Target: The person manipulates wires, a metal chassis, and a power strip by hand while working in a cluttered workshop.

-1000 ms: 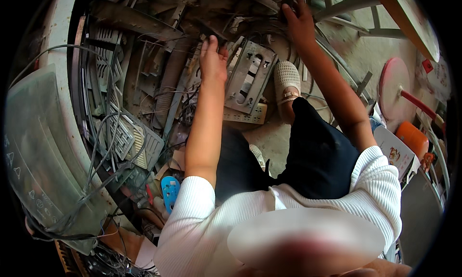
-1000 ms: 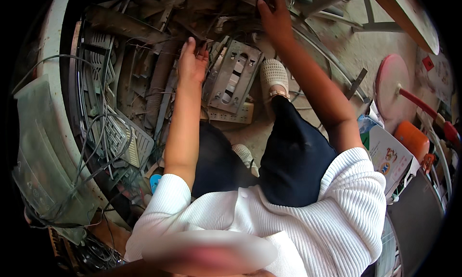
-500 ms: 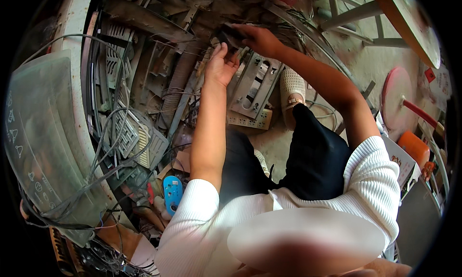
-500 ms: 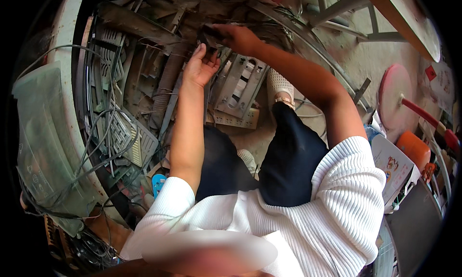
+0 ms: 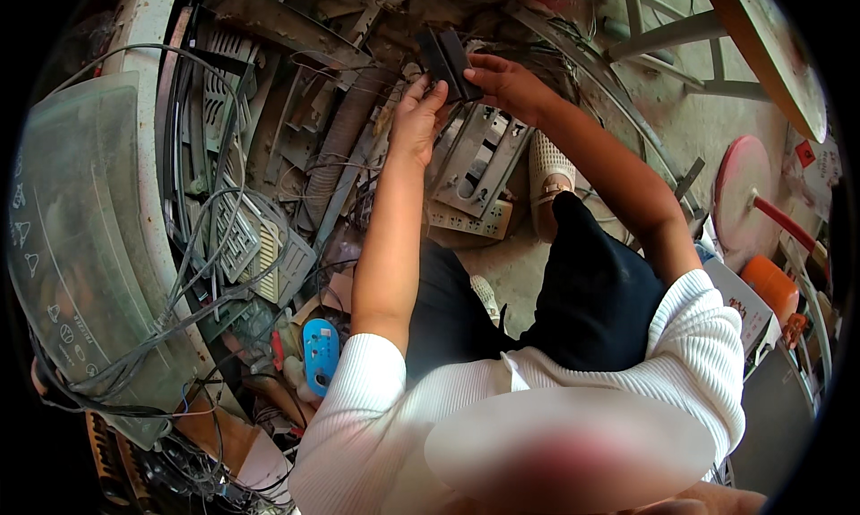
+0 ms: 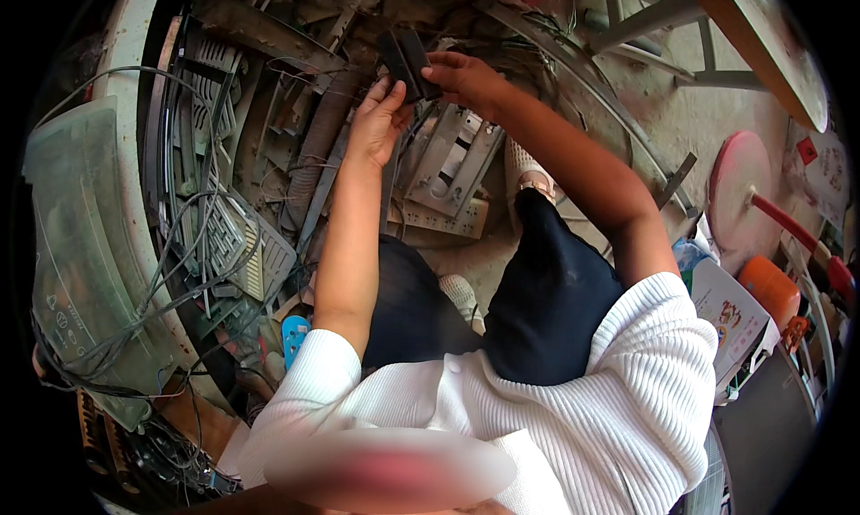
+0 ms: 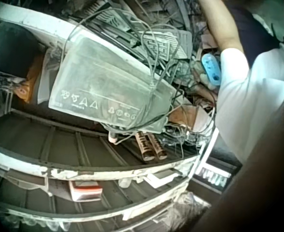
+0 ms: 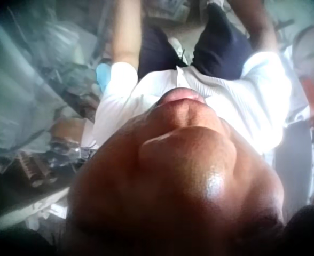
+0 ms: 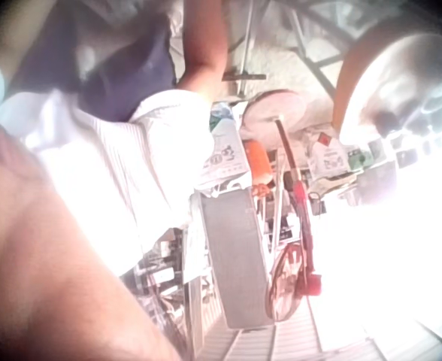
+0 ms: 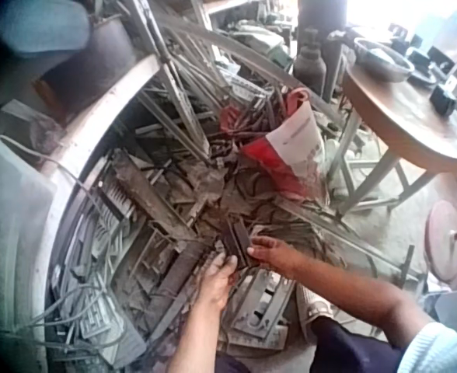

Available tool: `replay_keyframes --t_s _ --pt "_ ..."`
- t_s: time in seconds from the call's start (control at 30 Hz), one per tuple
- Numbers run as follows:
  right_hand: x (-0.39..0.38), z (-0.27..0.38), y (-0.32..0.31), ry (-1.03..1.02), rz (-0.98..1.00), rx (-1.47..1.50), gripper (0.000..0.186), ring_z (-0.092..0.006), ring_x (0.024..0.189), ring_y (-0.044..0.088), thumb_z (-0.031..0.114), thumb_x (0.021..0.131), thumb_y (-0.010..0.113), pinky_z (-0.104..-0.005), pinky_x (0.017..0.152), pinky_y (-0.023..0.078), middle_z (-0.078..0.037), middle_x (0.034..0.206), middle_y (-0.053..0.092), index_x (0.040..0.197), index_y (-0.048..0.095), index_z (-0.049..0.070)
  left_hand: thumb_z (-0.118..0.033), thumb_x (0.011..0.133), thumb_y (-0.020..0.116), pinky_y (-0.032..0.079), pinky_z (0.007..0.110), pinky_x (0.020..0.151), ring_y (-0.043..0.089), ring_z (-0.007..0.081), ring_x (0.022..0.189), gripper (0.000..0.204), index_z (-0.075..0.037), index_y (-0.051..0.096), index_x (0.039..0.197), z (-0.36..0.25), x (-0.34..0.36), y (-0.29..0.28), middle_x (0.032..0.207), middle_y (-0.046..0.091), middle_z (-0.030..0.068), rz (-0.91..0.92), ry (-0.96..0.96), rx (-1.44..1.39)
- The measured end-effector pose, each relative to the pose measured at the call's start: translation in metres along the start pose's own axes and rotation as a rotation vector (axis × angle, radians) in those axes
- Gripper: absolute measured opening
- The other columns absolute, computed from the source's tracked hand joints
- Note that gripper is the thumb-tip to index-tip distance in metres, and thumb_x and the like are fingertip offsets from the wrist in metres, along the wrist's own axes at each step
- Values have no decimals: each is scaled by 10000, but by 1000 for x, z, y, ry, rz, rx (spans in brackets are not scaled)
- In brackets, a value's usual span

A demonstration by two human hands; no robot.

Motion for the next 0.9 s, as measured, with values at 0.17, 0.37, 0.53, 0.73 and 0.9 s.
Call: replay_keyframes --t_s 0.17,0.37,0.53,0.73,0.9 --pt "0 -3 -3 -45 46 21 559 -148 1040 555 249 824 705 -318 878 445 -40 1131 589 1295 471 62 -188 858 684 445 204 731 587 85 869 499 -63 491 1301 -5 -5 5 1032 629 12 45 16 27" --pt "2 -4 -10 -87 -4 26 562 -151 1045 559 240 829 705 -300 897 441 -48 1144 581 1296 463 43 -223 859 685 426 238 727 560 67 810 391 -119 561 1215 -2 -2 6 999 634 -32 68 -7 99" --pt "-3 -2 -11 -71 4 29 550 -159 1039 569 233 829 704 -303 906 451 -65 1140 580 1284 470 32 -219 863 680 435 243 758 569 81 852 350 -124 583 1186 -5 -11 14 1018 633 -21 51 -21 83" --pt "-11 -4 -9 -45 -8 27 535 -165 1021 581 226 829 704 -297 897 464 -73 1113 589 1268 479 21 -217 874 667 458 266 804 591 118 929 340 -115 582 1186 4 -6 9 1055 634 2 56 -44 65" --pt "-10 -6 -11 -49 -10 11 527 -171 1018 583 222 826 705 -315 897 467 -73 1107 593 1263 485 26 -211 876 665 469 262 789 599 129 930 359 -112 567 1207 6 -5 8 1061 634 13 49 -44 75"
Point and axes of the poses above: each hand's wrist, its own x-axis towards the middle knuckle, its own y-axis out of the palm, z = x × y, the point moved 5 cm from there along x, towards the middle knuckle
